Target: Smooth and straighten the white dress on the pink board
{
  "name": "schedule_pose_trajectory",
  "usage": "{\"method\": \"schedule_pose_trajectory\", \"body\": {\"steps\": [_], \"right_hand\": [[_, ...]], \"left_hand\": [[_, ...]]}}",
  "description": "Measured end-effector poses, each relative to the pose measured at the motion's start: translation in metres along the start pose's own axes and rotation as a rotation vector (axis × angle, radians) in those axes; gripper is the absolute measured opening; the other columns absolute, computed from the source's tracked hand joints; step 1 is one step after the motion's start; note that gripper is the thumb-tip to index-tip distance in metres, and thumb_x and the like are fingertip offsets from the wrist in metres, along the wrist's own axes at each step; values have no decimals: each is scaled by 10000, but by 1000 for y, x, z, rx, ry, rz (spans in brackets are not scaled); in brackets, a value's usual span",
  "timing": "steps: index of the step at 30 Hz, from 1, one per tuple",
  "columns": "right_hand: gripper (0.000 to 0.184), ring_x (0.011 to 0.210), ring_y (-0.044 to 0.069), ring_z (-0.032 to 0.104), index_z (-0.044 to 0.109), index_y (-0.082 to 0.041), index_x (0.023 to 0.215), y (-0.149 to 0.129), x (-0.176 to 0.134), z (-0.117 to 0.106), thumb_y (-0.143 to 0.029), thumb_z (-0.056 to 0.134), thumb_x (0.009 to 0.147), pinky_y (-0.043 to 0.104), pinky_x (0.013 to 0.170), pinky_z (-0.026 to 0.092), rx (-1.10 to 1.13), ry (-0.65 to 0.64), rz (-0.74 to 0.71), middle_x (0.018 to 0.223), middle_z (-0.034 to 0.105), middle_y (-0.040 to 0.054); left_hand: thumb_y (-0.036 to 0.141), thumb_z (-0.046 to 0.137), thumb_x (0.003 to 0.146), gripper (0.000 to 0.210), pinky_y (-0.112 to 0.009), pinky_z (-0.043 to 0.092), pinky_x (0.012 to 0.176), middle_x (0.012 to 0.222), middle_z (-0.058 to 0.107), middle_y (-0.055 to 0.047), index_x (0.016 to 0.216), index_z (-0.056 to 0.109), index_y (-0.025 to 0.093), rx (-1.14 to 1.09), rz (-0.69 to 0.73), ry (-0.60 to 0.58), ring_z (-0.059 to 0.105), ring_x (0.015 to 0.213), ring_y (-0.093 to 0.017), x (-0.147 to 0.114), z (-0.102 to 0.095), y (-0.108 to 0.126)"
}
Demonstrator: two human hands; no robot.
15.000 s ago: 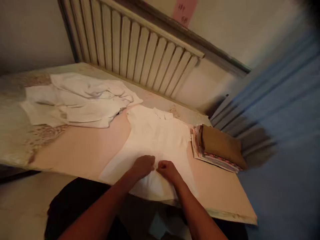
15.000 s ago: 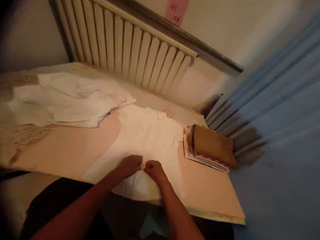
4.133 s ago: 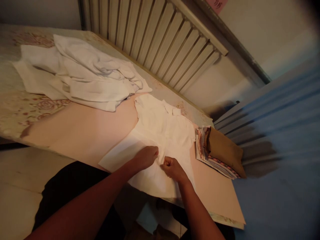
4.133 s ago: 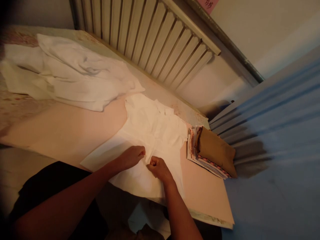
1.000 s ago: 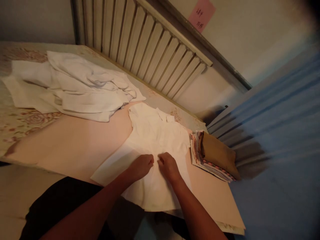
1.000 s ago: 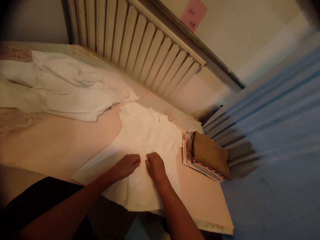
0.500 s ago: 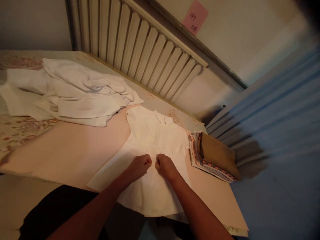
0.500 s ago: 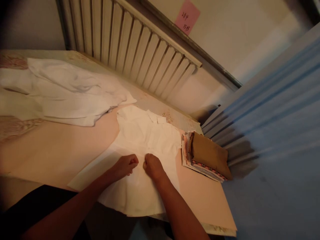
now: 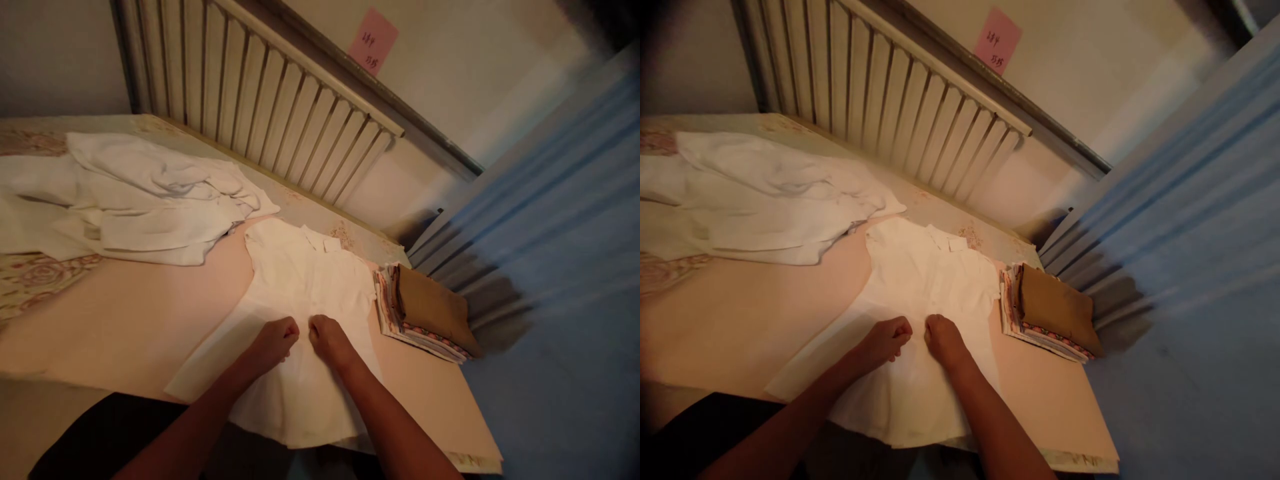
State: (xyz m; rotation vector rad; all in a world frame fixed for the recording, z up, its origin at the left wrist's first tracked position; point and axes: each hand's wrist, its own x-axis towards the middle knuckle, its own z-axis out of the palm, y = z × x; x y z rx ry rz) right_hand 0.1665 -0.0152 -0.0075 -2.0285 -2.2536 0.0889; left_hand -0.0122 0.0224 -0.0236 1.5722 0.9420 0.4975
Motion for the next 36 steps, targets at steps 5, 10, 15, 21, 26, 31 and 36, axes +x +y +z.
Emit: {"method": "schedule_pose_trajectory", "body": {"steps": [5,10,15,21,26,31,36], "right_hand": [[83,683,129,556,572,-205,771,0,2,-3,-128,548,793,219,632,367,8,-17,-13,749,627,-7],[114,663,178,559,574,-181,773,-7,4,4,-99,500,800,271,624,377,-41,-15,30,733,621,56],[115,676,171,574,574,-176,788,-6,2,3,-97,493,801,262,634,392,4,-10,28,742,630,50],[90,578,97,558,580,-194,709,10,11,-9,-148,544,777,174,532,373,133,-17,57,625,612,-50],[125,708,134,580,624,-169,872,22,34,-9,-169,517,809,221,665,416,102,112,147,780,658,13],[138,778,143,587,645,-183,904,24,50,-2,-165,535,824,230,728,400,46,101,125,866,673,35],[121,739,160,580,609,-185,803,21,53,4,-164,500,854,250,684,376,-43,59,116,805,657,42]], "left_hand": [[242,472,759,69,-167,409,422,623,511,47,746,513,188,8,-13,-14,575,517,-94,-3,-2,5],[224,456,759,61,-183,419,428,635,513,44,738,503,192,9,-13,-20,582,524,-101,-4,-3,7],[211,458,765,54,-165,399,413,627,503,47,739,499,186,18,-14,-17,569,509,-90,-3,-2,5],[210,457,768,55,-164,389,397,628,506,45,740,498,188,16,-4,-7,563,495,-93,-1,0,2],[204,458,765,53,-156,382,415,630,498,47,721,483,189,22,-16,-15,566,509,-87,-2,-1,4],[194,444,765,58,-162,386,414,626,489,47,722,482,188,10,-30,-19,554,494,-88,-3,-2,5],[187,443,762,54,-159,386,405,633,488,49,733,488,188,-8,-41,-18,543,489,-81,-2,-1,4]]}}
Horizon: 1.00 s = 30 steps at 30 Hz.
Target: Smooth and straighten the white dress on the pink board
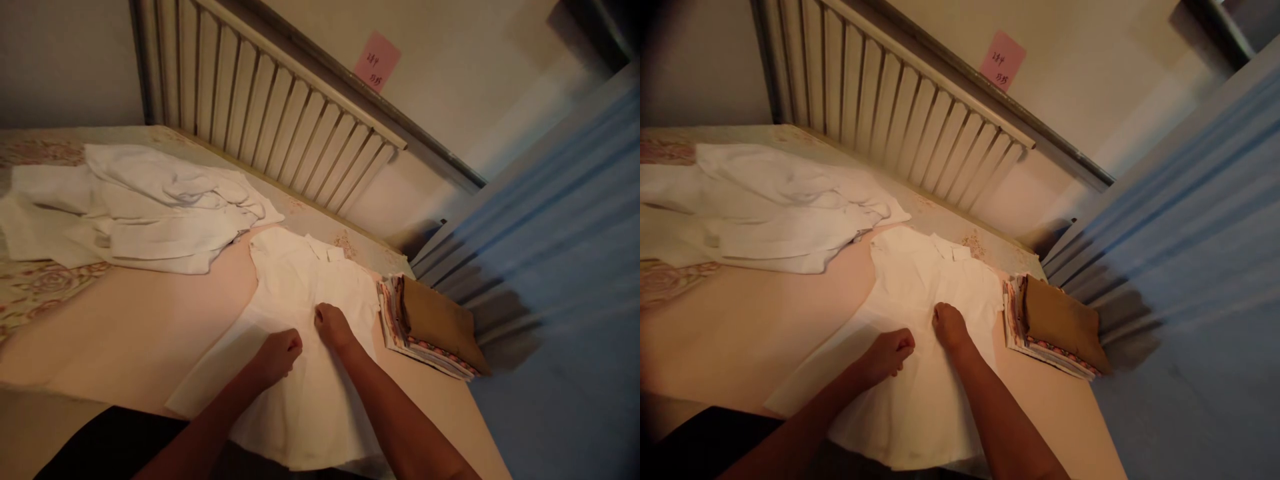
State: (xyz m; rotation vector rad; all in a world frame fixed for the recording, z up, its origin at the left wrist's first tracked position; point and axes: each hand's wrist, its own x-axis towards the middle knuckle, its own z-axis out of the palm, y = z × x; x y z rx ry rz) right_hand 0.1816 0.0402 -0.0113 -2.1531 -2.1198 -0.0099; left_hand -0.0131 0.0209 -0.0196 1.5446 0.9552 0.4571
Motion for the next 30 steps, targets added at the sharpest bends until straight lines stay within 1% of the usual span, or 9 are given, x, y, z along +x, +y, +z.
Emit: {"method": "schedule_pose_trajectory", "body": {"steps": [7,15,17,19,21,23,25,27,30], "right_hand": [[102,731,169,583,569,-179,844,-2,-3,5,-170,475,882,266,668,364,-66,27,36,813,646,53],[119,689,169,565,564,-174,819,-3,-4,8,-142,461,869,271,646,374,-43,76,41,770,632,50],[122,704,163,564,569,-174,842,-3,-8,7,-131,456,862,262,659,390,-16,97,30,785,630,41],[140,748,160,569,575,-169,897,-3,-14,5,-118,453,853,255,693,412,14,122,15,832,633,42],[185,812,167,572,577,-159,972,-5,-25,3,-110,447,850,263,745,432,40,149,4,891,634,56],[223,872,188,568,578,-155,1028,-8,-40,2,-117,442,857,293,793,447,63,187,-27,934,636,73],[250,948,216,562,581,-162,1081,-10,-59,3,-141,452,868,344,850,455,77,227,-88,1014,641,93],[298,1070,245,541,570,-165,1159,-8,-80,8,-169,476,876,403,931,441,65,263,-153,1162,618,115],[385,1256,263,452,525,-158,1270,4,-110,16,-181,487,888,457,1040,383,11,286,-211,1335,535,127]], "left_hand": [[189,444,768,54,-154,376,401,640,489,51,740,490,187,1,11,2,540,483,-76,1,0,-3],[192,425,789,77,-165,364,426,637,497,50,739,485,192,36,34,4,531,484,-77,-1,1,-3],[188,415,804,109,-185,386,475,634,512,44,723,487,193,115,96,61,536,517,-87,-1,0,-2],[178,410,823,139,-220,427,569,670,554,23,727,509,194,246,194,189,557,601,-108,-1,-1,-1],[158,404,839,161,-265,460,688,774,611,-15,789,554,190,377,280,341,583,728,-139,-1,-2,-2],[123,398,841,218,-307,469,813,929,646,-64,915,597,174,492,348,452,596,887,-172,0,-2,-5],[93,404,833,303,-357,430,950,1111,637,-107,1048,611,153,621,399,525,562,1076,-207,-1,-1,-11],[93,417,836,367,-429,343,1056,1270,584,-124,1149,601,150,770,414,572,476,1236,-247,-1,1,-19],[157,408,878,402,-505,240,1109,1379,520,-93,1245,567,196,952,396,583,377,1339,-273,-4,4,-32]]}}
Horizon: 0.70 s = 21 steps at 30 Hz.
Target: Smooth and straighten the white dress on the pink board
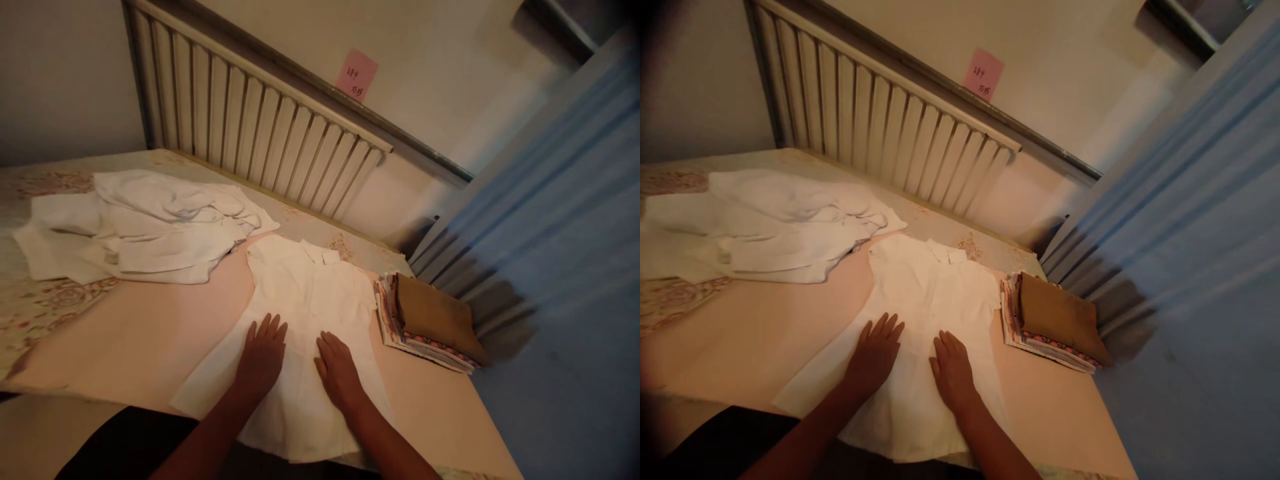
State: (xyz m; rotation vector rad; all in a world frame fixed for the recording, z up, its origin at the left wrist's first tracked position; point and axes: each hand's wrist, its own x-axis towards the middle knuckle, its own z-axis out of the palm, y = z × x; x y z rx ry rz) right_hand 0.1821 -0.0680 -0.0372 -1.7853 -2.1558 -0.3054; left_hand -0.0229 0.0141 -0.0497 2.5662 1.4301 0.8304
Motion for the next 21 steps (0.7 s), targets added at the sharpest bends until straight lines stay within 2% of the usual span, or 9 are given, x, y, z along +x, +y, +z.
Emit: {"method": "schedule_pose_trajectory", "body": {"steps": [4,7,16,21], "right_hand": [[437,1338,253,384,474,-178,1340,20,-36,-2,-171,457,903,486,1082,351,-40,-11,1,1399,488,103],[453,1349,238,374,450,-205,1366,34,-51,-5,-184,443,914,484,1096,341,-35,-6,25,1407,485,80],[485,1352,244,369,442,-214,1379,38,-58,-7,-170,445,896,510,1109,325,65,8,68,1423,464,70],[500,1336,252,394,474,-219,1358,40,-59,-6,-131,448,867,515,1100,340,114,13,80,1410,479,70]], "left_hand": [[226,381,908,432,-509,221,1116,1423,479,-65,1319,513,228,113,49,-21,333,1371,-269,-7,4,-5],[247,360,921,439,-516,229,1110,1431,470,-67,1336,498,223,167,67,-22,318,1378,-277,-7,5,-6],[317,377,911,457,-526,268,1088,1429,472,-70,1346,492,237,185,85,-30,350,1360,-293,-3,3,-7],[346,356,924,466,-521,267,1086,1444,453,-54,1361,476,242,254,97,-72,346,1362,-287,-1,1,-7]]}}
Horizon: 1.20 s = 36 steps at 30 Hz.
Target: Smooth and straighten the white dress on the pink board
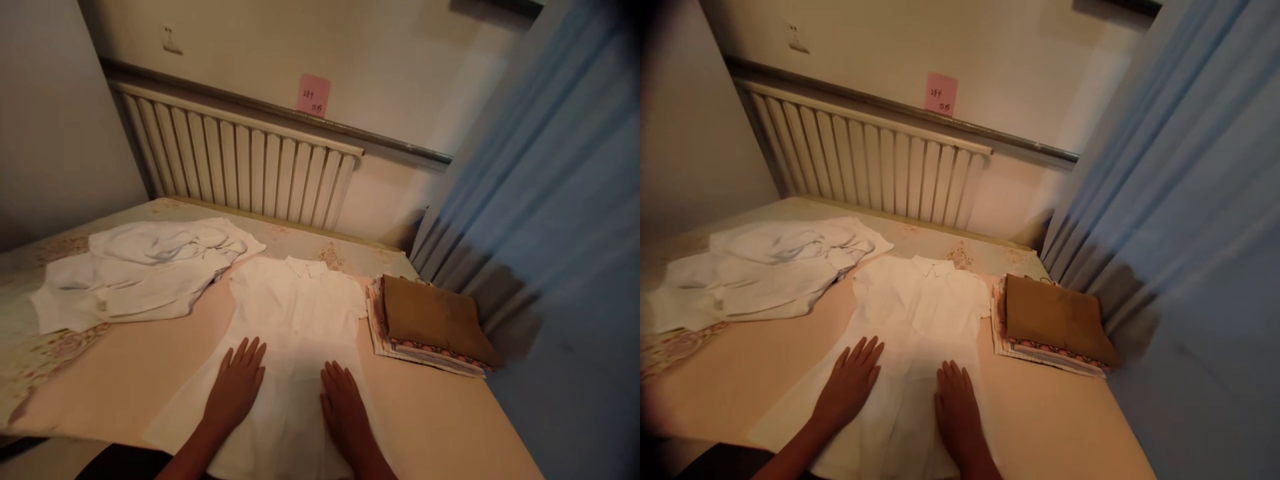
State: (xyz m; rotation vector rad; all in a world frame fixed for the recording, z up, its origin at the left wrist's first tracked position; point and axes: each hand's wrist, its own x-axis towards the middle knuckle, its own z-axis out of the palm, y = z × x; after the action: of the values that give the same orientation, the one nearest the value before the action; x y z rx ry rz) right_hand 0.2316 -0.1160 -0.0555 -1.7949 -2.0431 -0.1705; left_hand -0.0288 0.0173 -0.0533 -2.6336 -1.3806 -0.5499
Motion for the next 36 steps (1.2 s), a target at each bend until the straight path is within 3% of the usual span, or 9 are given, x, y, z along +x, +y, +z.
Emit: {"method": "schedule_pose_trajectory", "body": {"steps": [9,16,36], "right_hand": [[524,1335,264,395,463,-205,1368,4,-3,1,-104,434,854,521,1083,372,49,-15,1,1418,468,75],[524,1315,272,423,491,-224,1343,9,-5,8,-110,459,833,523,1057,403,101,44,-19,1402,487,67],[463,1284,249,465,541,-216,1292,6,-5,10,-108,439,853,508,1058,396,39,90,-18,1349,544,74]], "left_hand": [[361,351,935,481,-497,261,1094,1457,436,-40,1399,421,259,62,12,-27,332,1374,-269,0,-4,1],[351,346,938,494,-477,267,1098,1462,429,-27,1425,374,276,69,18,-45,327,1378,-251,0,-8,2],[318,363,927,455,-482,328,1067,1418,484,-62,1361,479,247,24,8,36,381,1345,-269,0,-12,6]]}}
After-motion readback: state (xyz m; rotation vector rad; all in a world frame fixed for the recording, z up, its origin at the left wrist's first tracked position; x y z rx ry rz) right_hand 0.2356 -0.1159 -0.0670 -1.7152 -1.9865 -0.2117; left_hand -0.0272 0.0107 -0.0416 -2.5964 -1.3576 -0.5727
